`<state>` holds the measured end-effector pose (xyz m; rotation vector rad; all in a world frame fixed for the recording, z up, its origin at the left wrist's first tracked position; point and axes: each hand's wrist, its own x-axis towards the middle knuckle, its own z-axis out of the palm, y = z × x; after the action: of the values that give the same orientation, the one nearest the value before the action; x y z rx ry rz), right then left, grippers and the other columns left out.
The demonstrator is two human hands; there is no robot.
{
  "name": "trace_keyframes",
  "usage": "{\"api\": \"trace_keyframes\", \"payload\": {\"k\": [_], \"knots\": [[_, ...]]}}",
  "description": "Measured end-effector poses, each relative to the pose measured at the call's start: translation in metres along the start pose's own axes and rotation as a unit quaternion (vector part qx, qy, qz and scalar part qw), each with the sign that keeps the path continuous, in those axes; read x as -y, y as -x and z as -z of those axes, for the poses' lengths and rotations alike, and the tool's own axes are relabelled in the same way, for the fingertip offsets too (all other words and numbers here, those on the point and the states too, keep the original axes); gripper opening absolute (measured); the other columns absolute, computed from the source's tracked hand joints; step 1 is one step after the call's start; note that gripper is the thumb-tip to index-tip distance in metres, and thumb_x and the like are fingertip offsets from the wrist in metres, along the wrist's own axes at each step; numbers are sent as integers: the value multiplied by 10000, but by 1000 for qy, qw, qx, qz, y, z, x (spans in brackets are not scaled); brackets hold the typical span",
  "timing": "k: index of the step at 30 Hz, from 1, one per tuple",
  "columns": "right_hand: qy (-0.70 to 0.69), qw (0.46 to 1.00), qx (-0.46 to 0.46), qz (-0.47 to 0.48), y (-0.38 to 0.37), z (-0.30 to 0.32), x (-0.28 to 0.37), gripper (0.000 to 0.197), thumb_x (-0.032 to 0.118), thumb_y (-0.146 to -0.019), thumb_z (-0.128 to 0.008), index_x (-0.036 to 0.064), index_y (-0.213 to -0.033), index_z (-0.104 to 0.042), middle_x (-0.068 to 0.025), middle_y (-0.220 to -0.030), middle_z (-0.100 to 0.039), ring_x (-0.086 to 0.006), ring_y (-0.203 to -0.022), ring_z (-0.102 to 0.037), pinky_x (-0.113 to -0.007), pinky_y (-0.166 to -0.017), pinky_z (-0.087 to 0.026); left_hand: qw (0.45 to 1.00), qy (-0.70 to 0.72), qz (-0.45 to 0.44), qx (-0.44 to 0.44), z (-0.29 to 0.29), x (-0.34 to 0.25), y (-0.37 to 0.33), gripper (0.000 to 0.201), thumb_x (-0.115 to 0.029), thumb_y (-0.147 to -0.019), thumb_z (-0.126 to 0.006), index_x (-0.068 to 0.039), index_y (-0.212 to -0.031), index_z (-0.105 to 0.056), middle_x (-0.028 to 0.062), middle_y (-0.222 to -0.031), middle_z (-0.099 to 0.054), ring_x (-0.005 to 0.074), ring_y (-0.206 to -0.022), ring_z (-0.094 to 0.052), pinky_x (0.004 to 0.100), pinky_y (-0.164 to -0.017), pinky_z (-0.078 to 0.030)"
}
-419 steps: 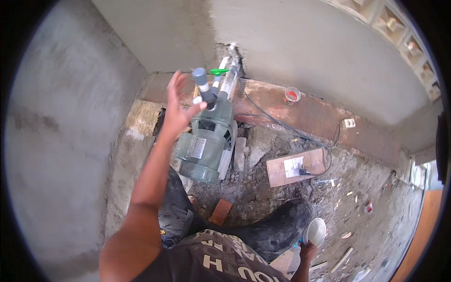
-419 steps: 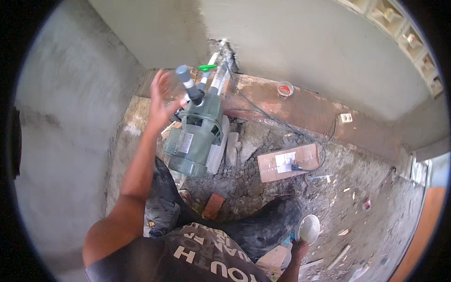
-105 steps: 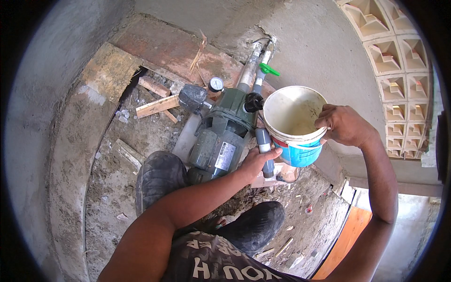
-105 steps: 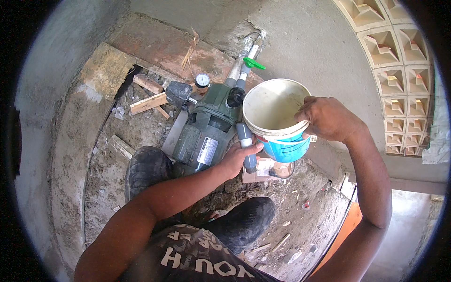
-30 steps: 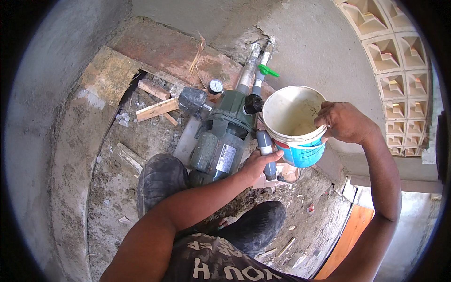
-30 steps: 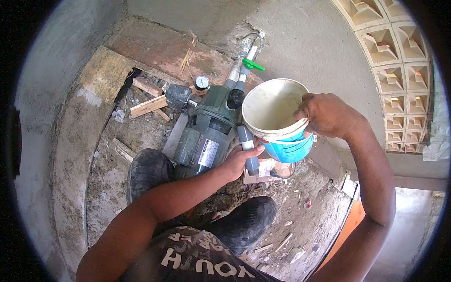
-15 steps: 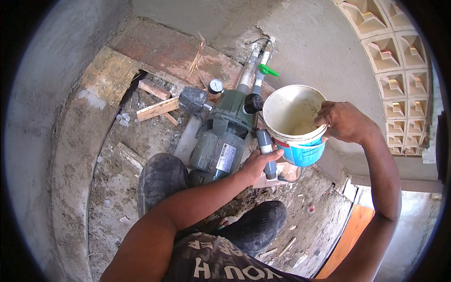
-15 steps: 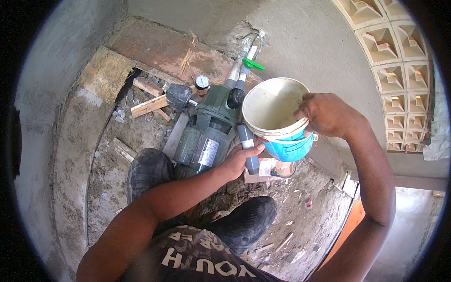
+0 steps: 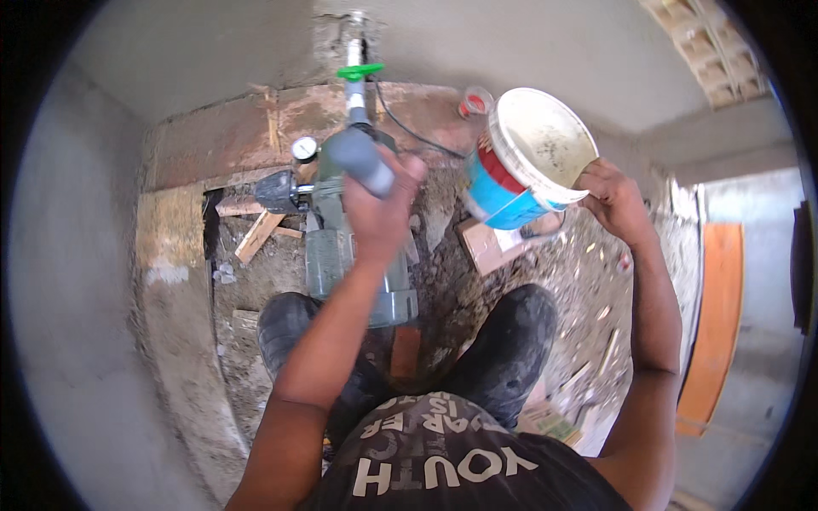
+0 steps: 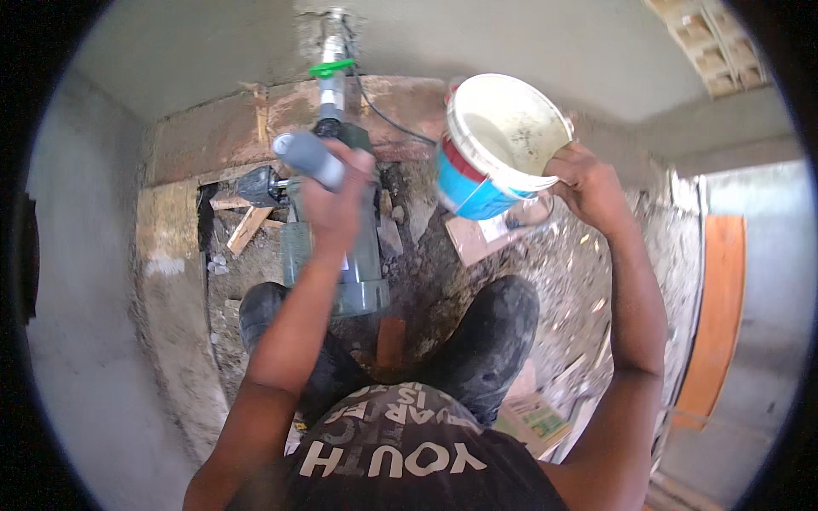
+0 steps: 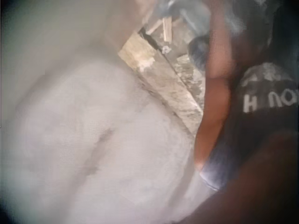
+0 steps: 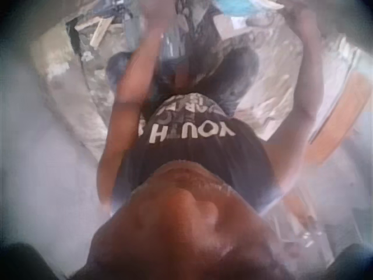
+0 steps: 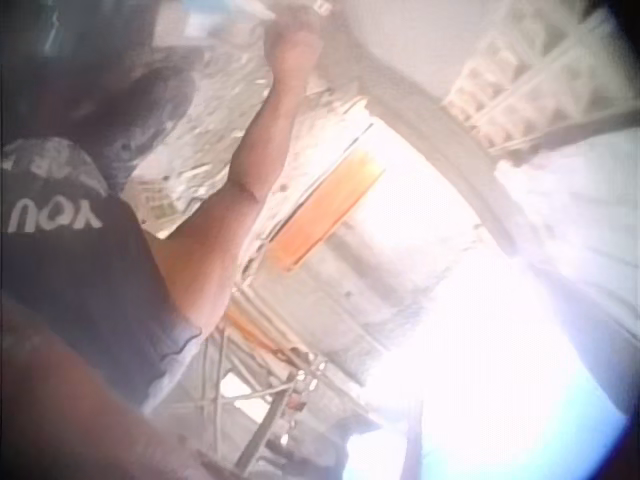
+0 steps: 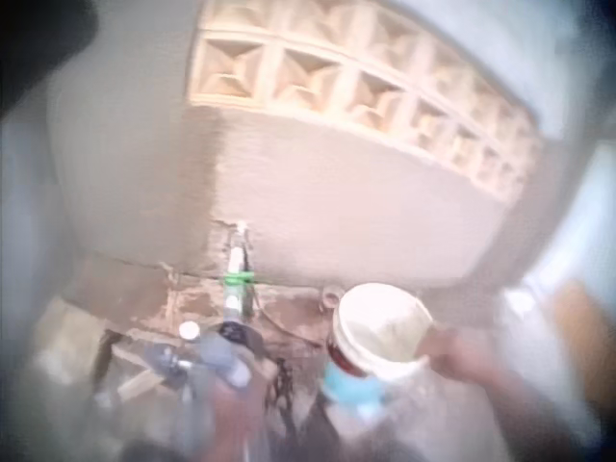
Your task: The person adjusts a water pump by handling the valves and pipes, pours water into the pump port, plugs in the power cord, and carries buckets across an active construction site to deliver mortar to other workers.
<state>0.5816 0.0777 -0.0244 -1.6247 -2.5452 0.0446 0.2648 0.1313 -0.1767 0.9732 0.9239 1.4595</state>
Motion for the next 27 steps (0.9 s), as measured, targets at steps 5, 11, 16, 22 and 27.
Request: {"api": "trace_keyframes", "payload": {"k": [5, 11, 16, 22, 27], "knots": [[-33, 983, -31, -176, 107, -26, -34, 225, 150, -761, -741, 34, -920, -633, -155, -880, -620, -372, -915, -585, -434, -759, -464, 995, 73, -42, 52, 24, -39, -90, 382, 14, -875, -630, -3, -1219, -466, 109, -1125, -581, 250, -1137, -562, 405, -1057, -402], [0, 942, -33, -334, 260, -86, -73, 268, 138, -757, -751, 40, -994, -670, -184, -932, -644, -384, -929, -599, -449, -799, -471, 982, -127, -39, 133, 46, -22, -108, 367, -50, -874, -663, -18, -1197, -492, 83, -1108, -611, 205, -1091, -573, 371, -1014, -407], [74, 835, -63, -542, 395, -191, -93, 397, 318, -797, -740, 54, -1087, -682, -238, -976, -665, -413, -907, -641, -494, -768, -493, 947, -272, -61, 158, 36, -38, -101, 355, -127, -878, -699, -42, -1174, -523, 59, -1079, -631, 180, -1031, -583, 339, -930, -447], [71, 698, -10, -712, 443, -268, -55, 424, 359, -790, -737, 94, -1118, -698, -213, -996, -688, -403, -905, -659, -487, -782, -509, 927, -317, -58, 191, 29, -40, -103, 421, -104, -876, -703, -25, -1232, -493, 98, -1148, -611, 210, -1105, -569, 382, -1011, -423], [53, 663, 19, -747, 460, -331, -21, 445, 385, -783, -742, 102, -1123, -698, -201, -998, -692, -400, -908, -657, -497, -762, -497, 923, -279, -27, 265, 41, -52, -108, 470, -129, -857, -720, -22, -1255, -495, 118, -1227, -602, 238, -1190, -540, 401, -1060, -387]]}}
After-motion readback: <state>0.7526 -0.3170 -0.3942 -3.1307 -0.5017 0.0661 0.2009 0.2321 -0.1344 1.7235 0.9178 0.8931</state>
